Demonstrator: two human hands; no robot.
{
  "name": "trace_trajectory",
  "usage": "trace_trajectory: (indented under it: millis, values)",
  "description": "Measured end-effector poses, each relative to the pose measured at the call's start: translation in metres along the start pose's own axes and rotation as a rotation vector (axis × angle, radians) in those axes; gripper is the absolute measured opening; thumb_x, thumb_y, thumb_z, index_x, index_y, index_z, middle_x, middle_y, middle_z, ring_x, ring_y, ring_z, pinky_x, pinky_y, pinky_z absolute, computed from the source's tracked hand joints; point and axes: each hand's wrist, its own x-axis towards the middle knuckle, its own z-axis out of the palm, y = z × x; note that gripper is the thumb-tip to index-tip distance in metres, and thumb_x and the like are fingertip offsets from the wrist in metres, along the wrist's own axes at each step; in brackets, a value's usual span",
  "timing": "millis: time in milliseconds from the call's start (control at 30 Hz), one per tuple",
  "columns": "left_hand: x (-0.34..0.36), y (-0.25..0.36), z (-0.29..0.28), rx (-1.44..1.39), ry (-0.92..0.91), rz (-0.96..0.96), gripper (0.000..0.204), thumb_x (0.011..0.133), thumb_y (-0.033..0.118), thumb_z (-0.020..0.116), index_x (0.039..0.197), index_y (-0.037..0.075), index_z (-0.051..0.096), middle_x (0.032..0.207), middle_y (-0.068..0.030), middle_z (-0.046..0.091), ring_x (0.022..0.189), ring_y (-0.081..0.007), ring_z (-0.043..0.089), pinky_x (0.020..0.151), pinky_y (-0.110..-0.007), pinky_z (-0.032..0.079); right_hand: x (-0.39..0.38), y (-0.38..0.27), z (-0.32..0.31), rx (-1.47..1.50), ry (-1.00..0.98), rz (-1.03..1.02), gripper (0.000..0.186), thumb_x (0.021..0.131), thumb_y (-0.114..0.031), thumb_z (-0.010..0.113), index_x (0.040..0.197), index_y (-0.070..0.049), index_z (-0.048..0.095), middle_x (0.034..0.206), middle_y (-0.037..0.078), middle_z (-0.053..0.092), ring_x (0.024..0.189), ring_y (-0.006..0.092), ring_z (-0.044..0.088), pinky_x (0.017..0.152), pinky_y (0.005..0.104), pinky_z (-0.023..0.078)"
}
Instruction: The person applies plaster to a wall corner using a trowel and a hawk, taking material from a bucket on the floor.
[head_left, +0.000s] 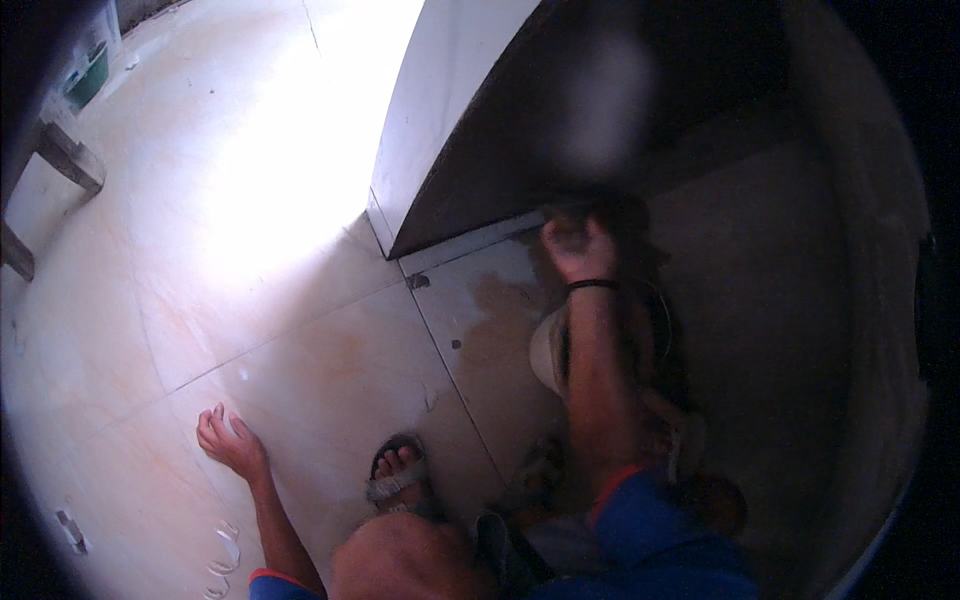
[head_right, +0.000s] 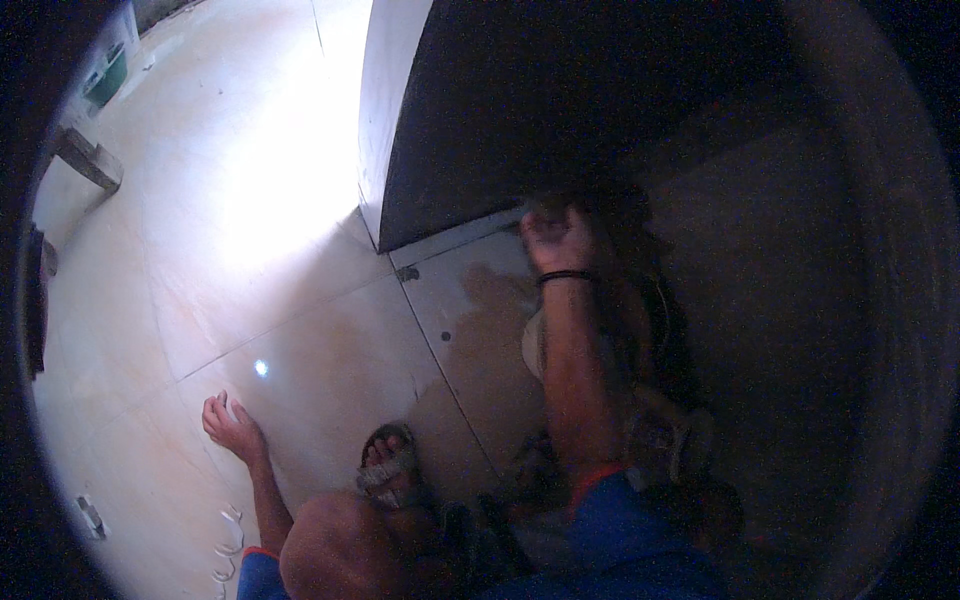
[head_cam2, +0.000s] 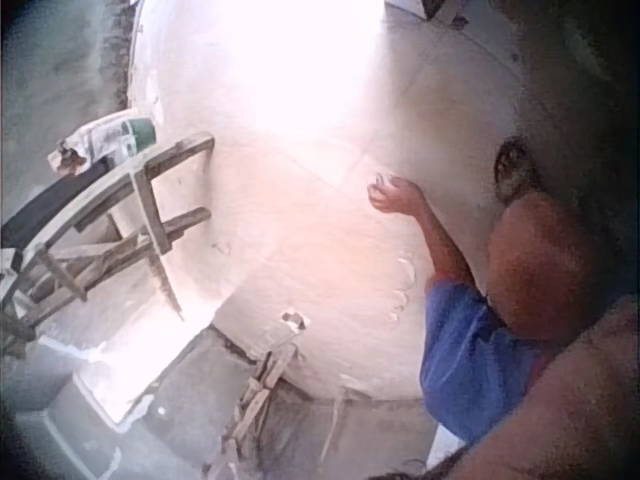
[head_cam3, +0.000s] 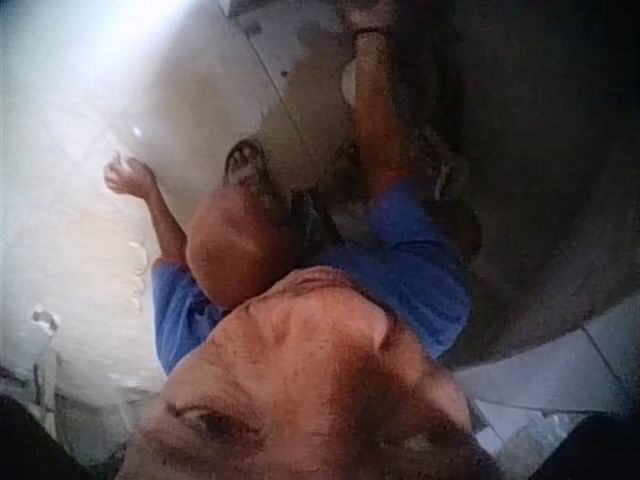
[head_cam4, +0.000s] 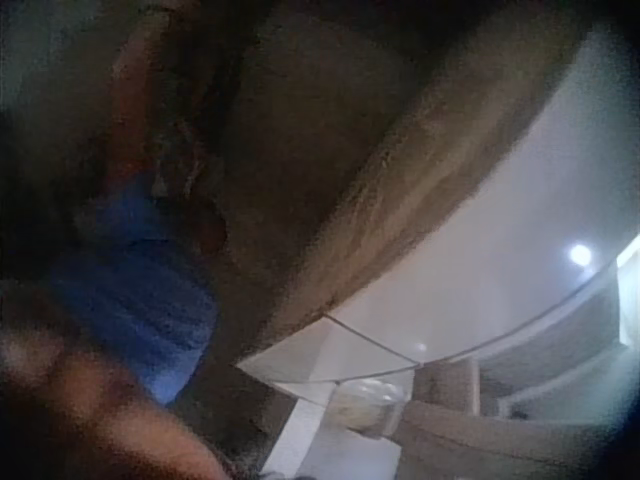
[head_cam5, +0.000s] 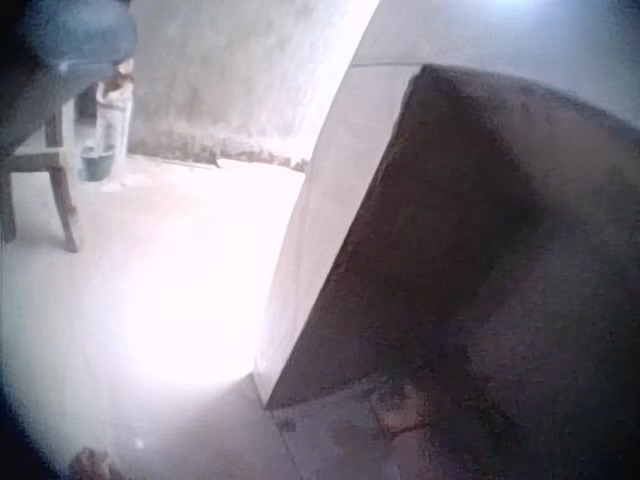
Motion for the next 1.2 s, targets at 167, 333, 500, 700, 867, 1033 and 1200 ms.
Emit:
trace_trajectory:
  millis: [167,333,500,700,867,1033,1200]
  values:
    - [0.004,0.005,0.001,-0.014,0.033,-0.002,0.029,0.085,0.011,0.056,0.113,0.007,0.058,0.125,-0.0104,0.047,0.121,-0.0305,0.039,0.101,-0.048,0.029,0.036,0.05,0.007,-0.01,0.032,0.031,0.032,0.097,-0.031,0.043,0.119,-0.009,0.051,0.113,0.011,0.059,0.1,0.0322,0.055,0.074,0.0474,0.043]
    - [0.008,0.009,-0.003,-0.029,0.015,-0.008,0.029,0.084,0.01,0.056,0.113,0.006,0.057,0.124,-0.011,0.047,0.122,-0.0307,0.039,0.102,-0.048,0.029,0.003,-0.002,0.061,0.061,-0.338,-0.038,0.034,0.096,-0.031,0.044,0.118,-0.006,0.051,0.111,0.014,0.059,0.099,0.0318,0.055,0.079,0.0497,0.045]
    - [0.007,0.011,-0.005,-0.039,0.022,-0.025,0.029,0.084,0.01,0.057,0.113,0.006,0.057,0.125,-0.0112,0.047,0.123,-0.0309,0.038,0.102,-0.048,0.028,-0.063,-0.072,0.123,0.046,-0.93,-0.075,0.031,0.098,-0.024,0.04,0.116,-0.004,0.055,0.118,0.015,0.06,0.101,0.0316,0.058,0.09,0.0481,0.047]
    - [0.007,0.01,-0.004,-0.058,0.019,-0.027,0.029,0.084,0.011,0.056,0.113,0.007,0.057,0.126,-0.0114,0.047,0.124,-0.0311,0.038,0.103,-0.048,0.027,-0.144,-0.078,0.13,-0.237,-0.944,-0.644,0.033,0.093,-0.014,0.051,0.124,0.0,0.049,0.113,0.014,0.059,0.107,0.0295,0.054,0.09,0.0463,0.046]
    - [0.006,0.008,-0.004,-0.063,0.023,-0.016,0.029,0.084,0.011,0.056,0.113,0.007,0.057,0.126,-0.0118,0.047,0.124,-0.0312,0.037,0.103,-0.048,0.026,-0.169,-0.056,0.132,-0.849,-0.589,-1.348,0.054,0.086,-0.013,0.065,0.132,0.001,0.04,0.12,0.014,0.054,0.109,0.0237,0.055,0.088,0.0379,0.05]
    - [0.006,0.008,-0.003,-0.044,0.027,-0.012,0.03,0.084,0.011,0.055,0.113,0.006,0.056,0.126,-0.0119,0.047,0.124,-0.0313,0.037,0.104,-0.048,0.026,-0.169,-0.014,0.155,-1.066,-0.452,-1.939,0.059,0.08,-0.01,0.073,0.128,0.002,0.04,0.12,0.016,0.051,0.106,0.0222,0.055,0.087,0.0362,0.05]
    - [0.005,0.007,-0.002,-0.038,0.034,0.0,0.03,0.084,0.01,0.054,0.113,0.006,0.056,0.127,-0.0116,0.047,0.124,-0.0313,0.037,0.104,-0.048,0.026,-0.164,0.01,0.197,-1.016,-0.513,-2.102,0.062,0.078,-0.016,0.075,0.126,0.001,0.04,0.118,0.019,0.052,0.109,0.0326,0.053,0.095,0.0426,0.043]
